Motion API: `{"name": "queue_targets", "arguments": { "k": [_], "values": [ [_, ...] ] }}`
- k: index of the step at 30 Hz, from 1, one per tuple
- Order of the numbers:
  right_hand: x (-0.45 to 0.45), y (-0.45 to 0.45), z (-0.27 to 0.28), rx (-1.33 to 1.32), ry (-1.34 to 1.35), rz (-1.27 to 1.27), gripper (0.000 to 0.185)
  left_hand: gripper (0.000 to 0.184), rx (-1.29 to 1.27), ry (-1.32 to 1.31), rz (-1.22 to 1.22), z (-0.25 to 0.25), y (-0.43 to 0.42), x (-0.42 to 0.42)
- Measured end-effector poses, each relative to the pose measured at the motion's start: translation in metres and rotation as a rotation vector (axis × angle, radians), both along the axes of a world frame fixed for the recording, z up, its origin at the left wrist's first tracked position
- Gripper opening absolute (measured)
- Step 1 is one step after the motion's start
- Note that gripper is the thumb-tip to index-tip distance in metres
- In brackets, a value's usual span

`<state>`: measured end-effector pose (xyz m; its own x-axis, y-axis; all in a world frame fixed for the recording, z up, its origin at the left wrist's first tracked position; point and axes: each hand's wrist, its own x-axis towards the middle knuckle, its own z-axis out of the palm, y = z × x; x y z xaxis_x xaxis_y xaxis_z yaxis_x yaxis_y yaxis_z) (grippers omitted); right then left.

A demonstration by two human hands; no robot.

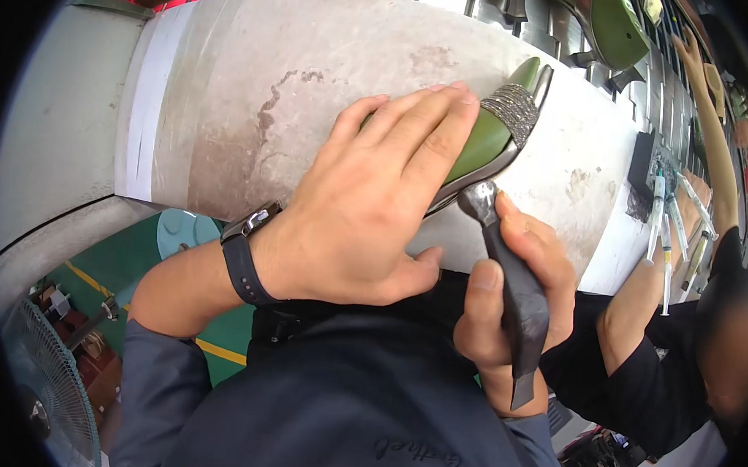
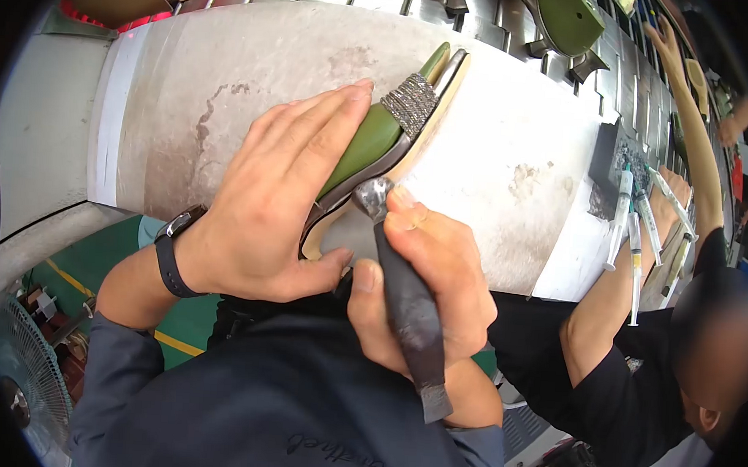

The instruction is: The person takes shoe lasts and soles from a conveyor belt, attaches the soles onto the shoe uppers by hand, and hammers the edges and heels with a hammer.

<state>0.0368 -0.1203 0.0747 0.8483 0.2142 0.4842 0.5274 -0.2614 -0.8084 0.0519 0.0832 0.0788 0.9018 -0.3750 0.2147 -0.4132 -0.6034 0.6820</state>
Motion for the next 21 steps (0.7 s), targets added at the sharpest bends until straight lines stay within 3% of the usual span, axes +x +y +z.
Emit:
{"name": "queue_targets", "arguments": {
  "k": [11,17,21],
  "values": [
    [-0.001,0.001,0.018,-0.071,0.217,0.23,0.039,0.102,-0.03,-0.029,0.049,-0.002,-0.005,-0.001],
    [0.008,0.002,0.026,-0.143,0.164,0.3,0.036,0.102,-0.038,-0.088,0.065,-0.006,-0.005,-0.004],
    [-0.015,-0.011,-0.006,0.141,0.3,0.256,0.034,0.107,0.003,-0.091,0.048,-0.008,0.008,-0.01]
  ]
}}
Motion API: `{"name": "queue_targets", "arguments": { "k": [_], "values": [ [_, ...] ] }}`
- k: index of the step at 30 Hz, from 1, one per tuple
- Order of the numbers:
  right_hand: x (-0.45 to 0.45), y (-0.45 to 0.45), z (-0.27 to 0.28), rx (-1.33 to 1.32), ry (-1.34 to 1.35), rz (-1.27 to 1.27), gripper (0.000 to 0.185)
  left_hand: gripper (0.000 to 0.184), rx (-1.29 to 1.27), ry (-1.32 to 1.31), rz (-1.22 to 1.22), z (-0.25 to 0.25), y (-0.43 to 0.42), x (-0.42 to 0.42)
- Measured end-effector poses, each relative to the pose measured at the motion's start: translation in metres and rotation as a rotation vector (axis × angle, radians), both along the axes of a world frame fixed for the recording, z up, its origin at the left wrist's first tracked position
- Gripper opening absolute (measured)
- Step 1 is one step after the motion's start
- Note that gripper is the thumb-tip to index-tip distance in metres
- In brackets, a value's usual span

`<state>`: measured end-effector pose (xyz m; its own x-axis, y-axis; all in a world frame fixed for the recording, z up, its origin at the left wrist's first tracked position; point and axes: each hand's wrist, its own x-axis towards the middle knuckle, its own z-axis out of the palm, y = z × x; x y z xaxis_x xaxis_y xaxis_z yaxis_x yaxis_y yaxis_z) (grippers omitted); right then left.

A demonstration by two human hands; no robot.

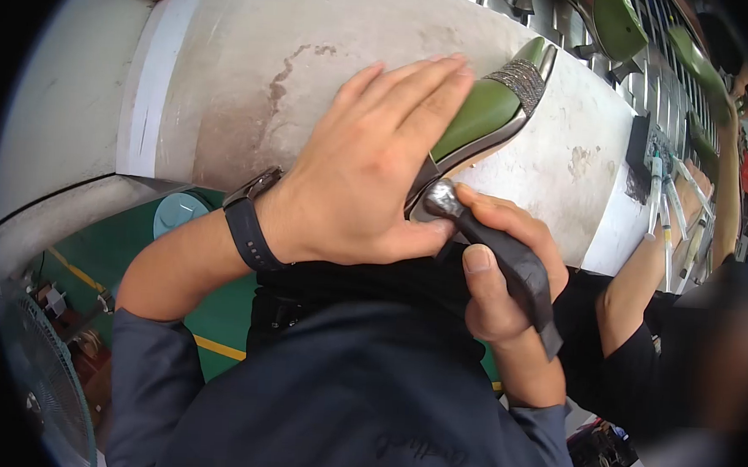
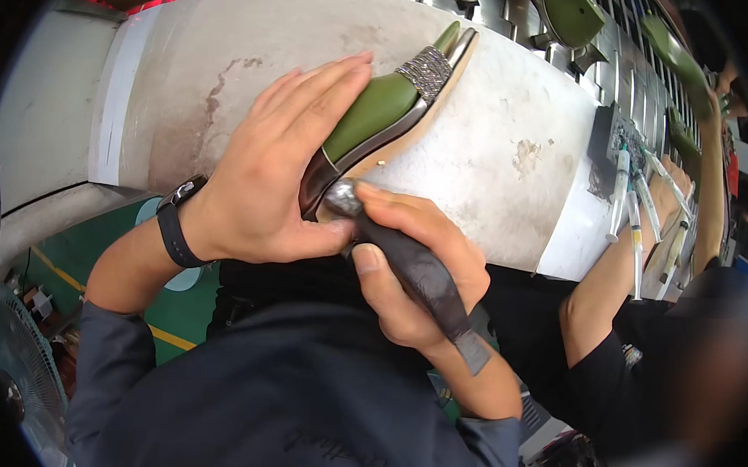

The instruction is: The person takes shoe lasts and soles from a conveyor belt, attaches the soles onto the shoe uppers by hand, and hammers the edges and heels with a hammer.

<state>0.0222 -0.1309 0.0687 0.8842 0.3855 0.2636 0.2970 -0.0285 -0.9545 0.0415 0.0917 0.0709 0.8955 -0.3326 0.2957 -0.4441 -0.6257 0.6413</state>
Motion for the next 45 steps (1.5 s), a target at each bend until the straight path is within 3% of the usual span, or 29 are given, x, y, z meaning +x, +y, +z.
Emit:
{"name": "queue_targets", "arguments": {
  "k": [4,8,15,22,25,28,31,32,33,35,40,42,45],
  "values": [
    [-0.012,0.008,-0.018,0.048,-0.08,-0.141,0.033,0.11,-0.023,-0.025,-0.015,-0.006,0.009,-0.003],
    [0.002,0.011,-0.017,-0.04,-0.283,-0.074,0.035,0.108,-0.046,-0.001,-0.004,-0.007,0.008,-0.001],
    [0.013,0.006,0.001,-0.122,-0.221,0.095,0.036,0.108,-0.098,0.038,0.03,-0.007,0.002,0.001],
    [0.028,0.012,0.021,-0.273,-0.367,0.12,0.039,0.107,-0.02,-0.012,0.043,-0.007,-0.002,-0.001],
    [0.027,0.001,0.024,-0.233,-0.27,0.097,0.037,0.106,0.008,-0.011,0.012,-0.001,-0.002,0.002],
    [0.028,-0.02,0.037,-0.212,-0.004,-0.051,0.032,0.096,0.062,0.054,-0.008,0.016,-0.005,0.022],
    [0.043,-0.026,0.041,0.156,0.154,-0.327,0.036,0.09,0.029,0.091,0.035,0.008,-0.027,0.047],
    [0.05,-0.027,0.045,0.164,0.145,-0.285,0.03,0.088,0.026,0.104,0.046,0.005,-0.033,0.055],
    [0.061,-0.028,0.046,-0.088,0.055,-0.185,0.022,0.087,0.035,0.144,0.05,0.009,-0.034,0.059],
    [0.082,-0.025,0.045,-0.048,0.108,-0.135,0.018,0.084,0.059,0.245,0.045,0.017,-0.038,0.057],
    [0.152,-0.023,0.037,0.103,0.367,-0.259,0.018,0.081,0.084,0.211,0.041,0.017,-0.04,0.058],
    [0.175,-0.031,0.002,0.038,0.414,-0.318,0.017,0.08,0.1,0.224,0.028,0.019,-0.039,0.057],
    [0.168,-0.04,-0.016,0.163,0.409,-0.353,0.017,0.081,0.001,0.02,0.107,0.027,-0.032,0.057]
  ]
}}
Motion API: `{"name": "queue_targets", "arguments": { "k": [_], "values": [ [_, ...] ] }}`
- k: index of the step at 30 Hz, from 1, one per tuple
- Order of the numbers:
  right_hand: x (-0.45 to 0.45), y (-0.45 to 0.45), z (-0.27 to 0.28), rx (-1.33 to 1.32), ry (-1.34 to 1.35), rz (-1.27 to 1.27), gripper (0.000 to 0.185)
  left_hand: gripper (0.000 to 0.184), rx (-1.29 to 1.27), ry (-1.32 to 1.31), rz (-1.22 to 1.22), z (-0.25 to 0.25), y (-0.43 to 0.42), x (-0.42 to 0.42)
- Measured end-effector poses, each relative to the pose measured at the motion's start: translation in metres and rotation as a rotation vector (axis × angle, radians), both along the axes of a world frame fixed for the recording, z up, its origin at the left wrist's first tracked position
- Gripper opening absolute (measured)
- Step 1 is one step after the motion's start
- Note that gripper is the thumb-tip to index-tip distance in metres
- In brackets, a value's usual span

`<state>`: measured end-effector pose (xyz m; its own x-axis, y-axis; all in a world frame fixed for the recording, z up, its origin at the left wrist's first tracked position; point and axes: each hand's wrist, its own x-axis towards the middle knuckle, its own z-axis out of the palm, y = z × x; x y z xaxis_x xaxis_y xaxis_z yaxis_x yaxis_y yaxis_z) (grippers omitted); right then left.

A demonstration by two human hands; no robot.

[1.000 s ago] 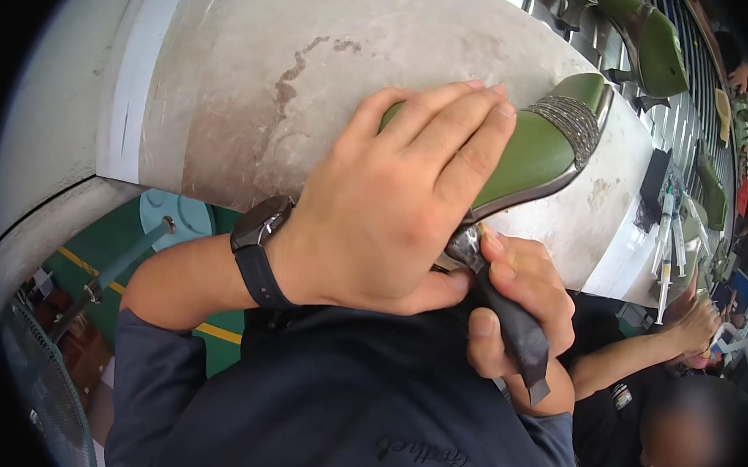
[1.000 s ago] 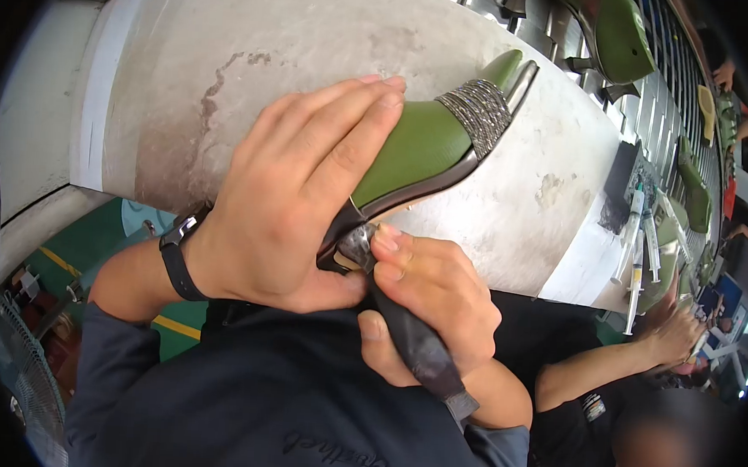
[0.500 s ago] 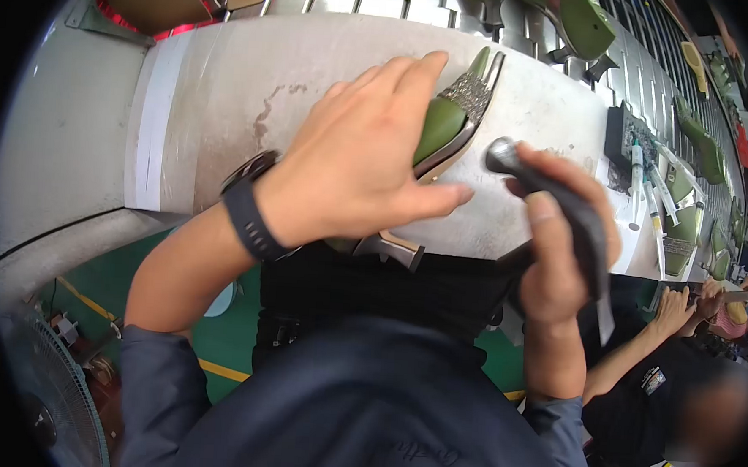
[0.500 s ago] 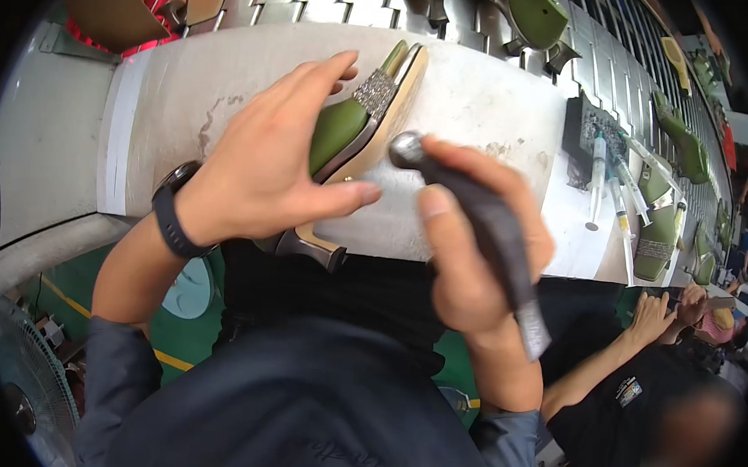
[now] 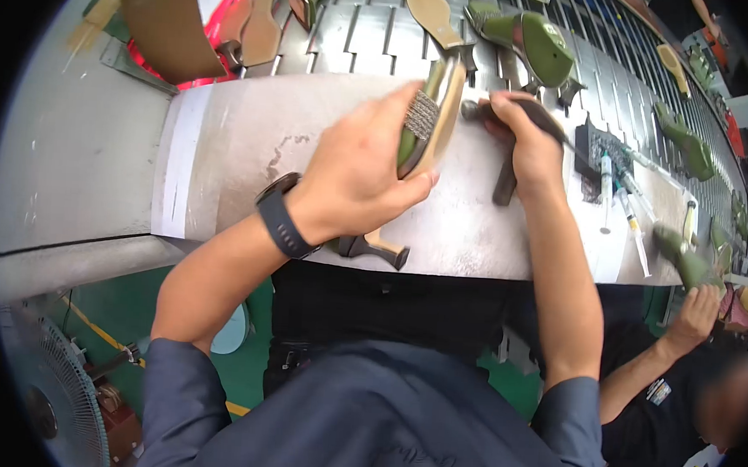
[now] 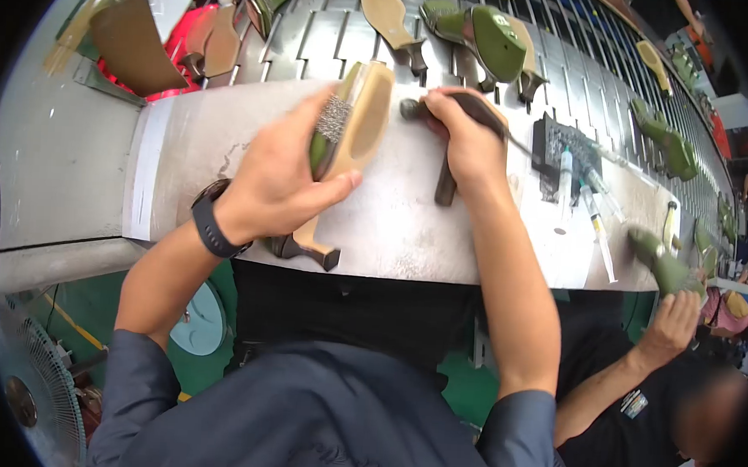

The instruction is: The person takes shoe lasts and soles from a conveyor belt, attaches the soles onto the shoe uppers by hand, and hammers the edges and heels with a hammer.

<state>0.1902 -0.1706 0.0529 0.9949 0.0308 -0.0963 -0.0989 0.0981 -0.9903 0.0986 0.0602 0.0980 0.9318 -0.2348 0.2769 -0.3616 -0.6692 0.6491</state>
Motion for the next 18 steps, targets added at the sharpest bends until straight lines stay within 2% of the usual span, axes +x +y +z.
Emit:
{"name": "queue_targets", "arguments": {
  "k": [1,2,3,5,6,8,10,11,13,16,18],
  "values": [
    [-0.008,-0.004,0.001,0.029,0.002,-0.015,0.018,0.08,-0.047,-0.22,0.008,0.014,0.003,0.0],
    [-0.018,-0.007,0.003,0.058,0.008,-0.032,0.018,0.084,-0.082,-0.26,-0.016,0.033,0.012,-0.003],
    [-0.028,-0.009,0.008,0.042,0.03,-0.032,0.018,0.084,-0.277,-0.245,-0.063,0.055,0.014,-0.007],
    [-0.053,-0.006,0.023,0.041,0.016,0.038,0.019,0.082,-0.414,-0.177,-0.159,0.071,0.012,-0.018],
    [-0.068,-0.002,0.038,0.031,-0.023,0.08,0.018,0.076,-0.403,-0.153,-0.18,0.07,0.008,-0.021],
    [-0.097,0.001,0.075,-0.054,-0.283,0.113,0.02,0.068,-0.405,-0.121,-0.186,0.072,0.0,-0.031],
    [-0.13,0.003,0.113,0.021,-0.525,0.088,0.025,0.07,-0.469,-0.233,-0.178,0.06,-0.007,-0.03],
    [-0.147,0.01,0.125,0.159,-0.568,0.097,0.028,0.07,-0.434,-0.242,-0.151,0.062,-0.01,-0.032],
    [-0.153,0.007,0.148,0.015,-0.669,0.325,0.035,0.072,-0.373,-0.28,-0.104,0.063,-0.017,-0.039],
    [-0.148,0.0,0.161,-0.271,-0.698,0.514,0.041,0.072,-0.325,-0.34,-0.056,0.056,-0.024,-0.045],
    [-0.147,0.002,0.168,-0.283,-0.647,0.491,0.042,0.07,-0.347,-0.323,-0.047,0.056,-0.025,-0.05]
  ]
}}
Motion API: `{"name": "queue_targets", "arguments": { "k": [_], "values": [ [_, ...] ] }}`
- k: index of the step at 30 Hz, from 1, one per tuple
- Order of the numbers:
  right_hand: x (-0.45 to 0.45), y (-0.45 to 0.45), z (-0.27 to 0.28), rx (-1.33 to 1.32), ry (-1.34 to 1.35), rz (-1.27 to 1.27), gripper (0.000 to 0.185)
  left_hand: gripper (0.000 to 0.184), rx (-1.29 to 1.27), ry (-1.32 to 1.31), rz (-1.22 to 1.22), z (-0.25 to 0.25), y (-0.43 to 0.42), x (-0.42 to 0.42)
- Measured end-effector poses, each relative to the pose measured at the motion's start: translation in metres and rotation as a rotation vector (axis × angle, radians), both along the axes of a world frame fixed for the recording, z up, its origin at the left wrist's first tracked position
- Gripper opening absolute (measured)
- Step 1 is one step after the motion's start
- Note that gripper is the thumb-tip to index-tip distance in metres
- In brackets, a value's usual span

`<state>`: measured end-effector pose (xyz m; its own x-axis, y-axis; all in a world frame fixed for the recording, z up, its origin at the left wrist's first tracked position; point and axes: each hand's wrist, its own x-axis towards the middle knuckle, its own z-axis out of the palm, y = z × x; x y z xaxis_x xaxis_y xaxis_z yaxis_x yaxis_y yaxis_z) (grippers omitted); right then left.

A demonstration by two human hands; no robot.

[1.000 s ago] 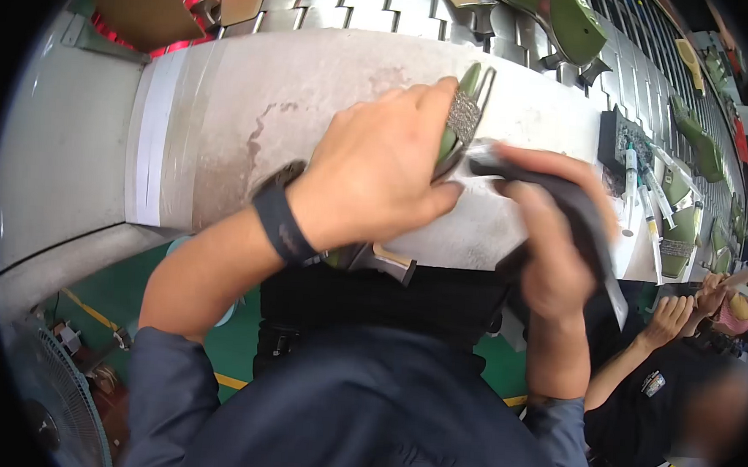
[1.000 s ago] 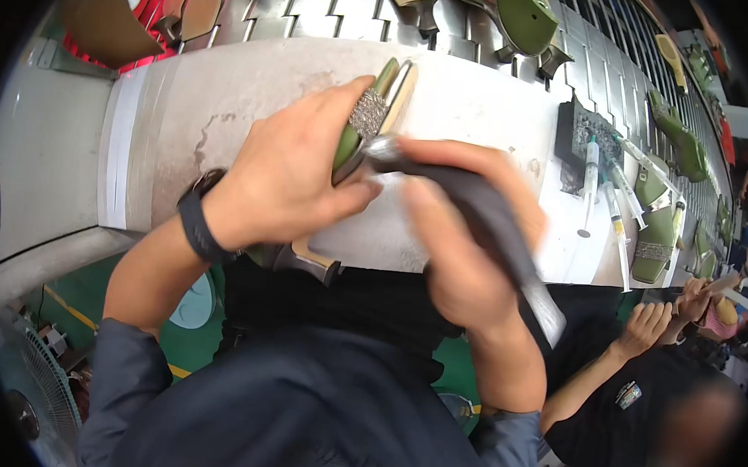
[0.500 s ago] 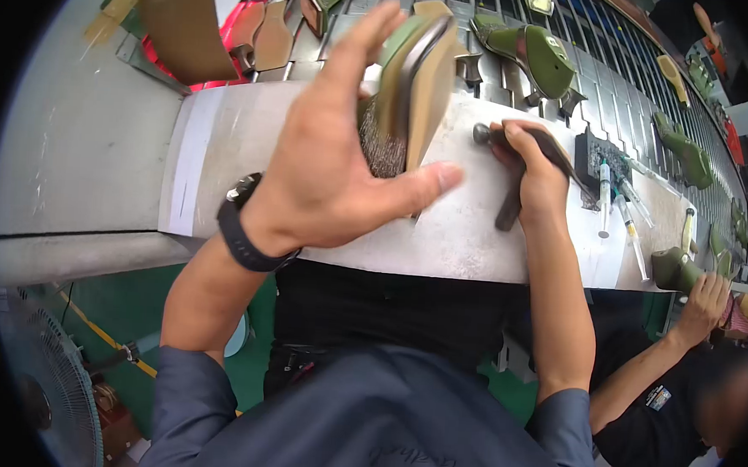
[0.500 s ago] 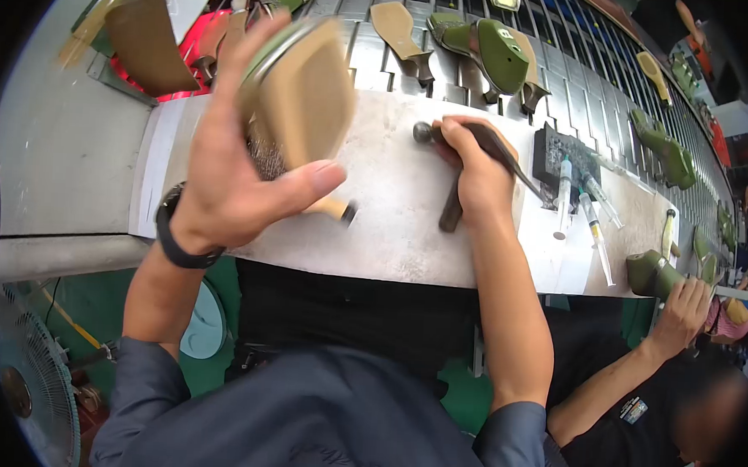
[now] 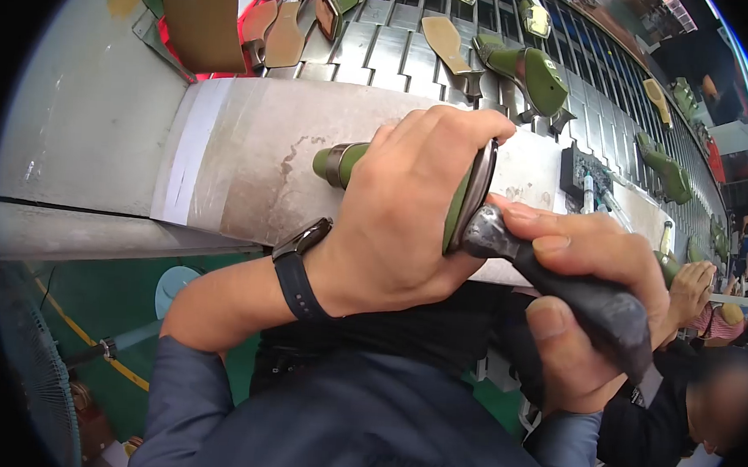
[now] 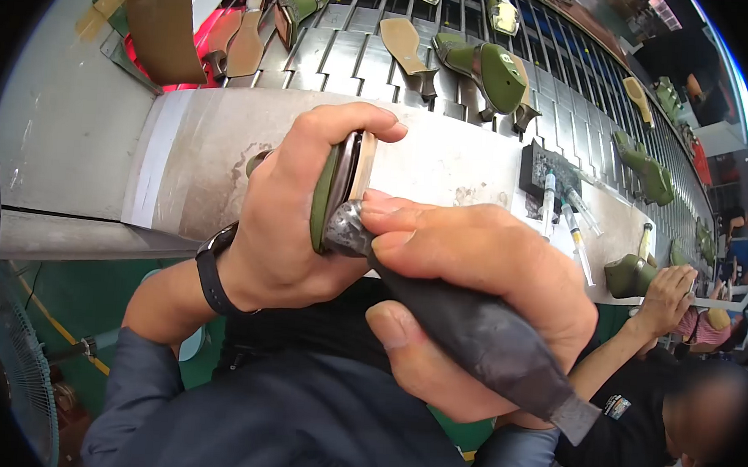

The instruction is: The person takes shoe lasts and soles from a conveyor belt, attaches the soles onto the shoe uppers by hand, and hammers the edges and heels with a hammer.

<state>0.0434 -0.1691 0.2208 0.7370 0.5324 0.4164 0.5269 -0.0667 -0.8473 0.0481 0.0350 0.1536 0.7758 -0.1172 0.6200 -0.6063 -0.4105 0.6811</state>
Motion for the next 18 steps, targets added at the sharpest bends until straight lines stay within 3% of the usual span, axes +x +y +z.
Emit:
{"name": "queue_targets", "arguments": {
  "k": [6,11,15,18],
  "values": [
    [0.001,0.01,0.022,-0.086,0.1,-0.214,0.047,0.072,0.038,-0.159,-0.026,-0.008,0.003,-0.004],
    [-0.006,0.011,0.027,-0.097,0.254,-0.133,0.046,0.066,-0.004,-0.312,0.039,-0.034,-0.006,-0.023],
    [-0.022,0.006,-0.018,-0.073,0.279,0.12,0.032,0.07,0.027,-0.483,0.187,-0.093,0.002,-0.043],
    [-0.048,0.012,-0.087,0.092,0.52,-0.113,0.026,0.081,0.192,-0.308,0.344,-0.133,0.02,-0.054]
  ]
}}
